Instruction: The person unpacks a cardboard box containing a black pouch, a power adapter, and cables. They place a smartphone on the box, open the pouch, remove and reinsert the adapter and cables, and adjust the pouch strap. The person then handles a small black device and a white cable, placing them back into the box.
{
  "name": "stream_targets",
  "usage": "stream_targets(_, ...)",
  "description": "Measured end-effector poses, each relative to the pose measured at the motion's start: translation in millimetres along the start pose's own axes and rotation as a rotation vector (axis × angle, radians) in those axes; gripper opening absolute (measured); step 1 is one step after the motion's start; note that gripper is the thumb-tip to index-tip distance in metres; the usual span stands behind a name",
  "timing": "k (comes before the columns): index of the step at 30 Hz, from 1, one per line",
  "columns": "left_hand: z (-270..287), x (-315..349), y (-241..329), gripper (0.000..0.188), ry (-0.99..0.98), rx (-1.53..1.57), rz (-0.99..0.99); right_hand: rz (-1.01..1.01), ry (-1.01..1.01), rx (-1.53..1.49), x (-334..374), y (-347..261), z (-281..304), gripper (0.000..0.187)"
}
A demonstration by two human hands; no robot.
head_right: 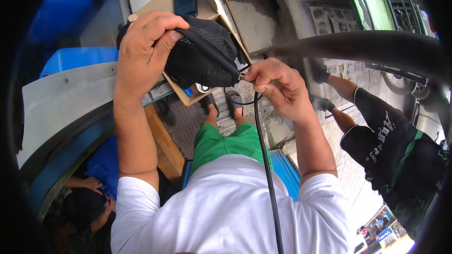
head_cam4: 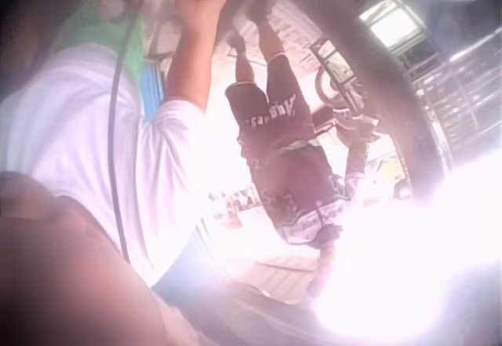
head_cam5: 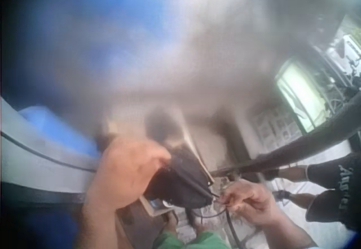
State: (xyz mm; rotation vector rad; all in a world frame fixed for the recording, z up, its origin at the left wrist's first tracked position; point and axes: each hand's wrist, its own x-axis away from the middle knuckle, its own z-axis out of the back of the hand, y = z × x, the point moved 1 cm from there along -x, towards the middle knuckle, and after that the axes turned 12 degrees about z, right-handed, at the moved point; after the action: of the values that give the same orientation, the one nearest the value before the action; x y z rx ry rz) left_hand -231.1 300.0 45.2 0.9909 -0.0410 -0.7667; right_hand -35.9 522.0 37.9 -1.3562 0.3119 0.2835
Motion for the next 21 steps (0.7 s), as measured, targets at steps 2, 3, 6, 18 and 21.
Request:
stream_targets(2,9.6,-7.5,20.1,0.009,0.012,0.043,-0.002,-0.021,0.042,0.041,5.7,-14.9,7.3,0.011)
stream_targets(3,13.3,-10.9,29.9,0.009,0.029,0.069,0.0,-0.033,0.063,0.062,11.0,-20.4,9.9,0.011)
stream_targets(6,29.1,-15.0,58.7,0.009,0.048,0.062,0.009,-0.232,0.236,0.131,42.4,-35.8,11.9,0.01)
stream_targets(18,54.5,-9.7,152.7,0.01,-0.008,-0.212,-0.065,0.068,-0.454,0.046,67.7,-172.4,-51.3,0.038)
stream_targets(21,53.9,14.5,162.9,0.01,-0.048,-0.212,-0.037,-0.017,-0.283,0.045,64.4,-178.3,-38.9,0.039)
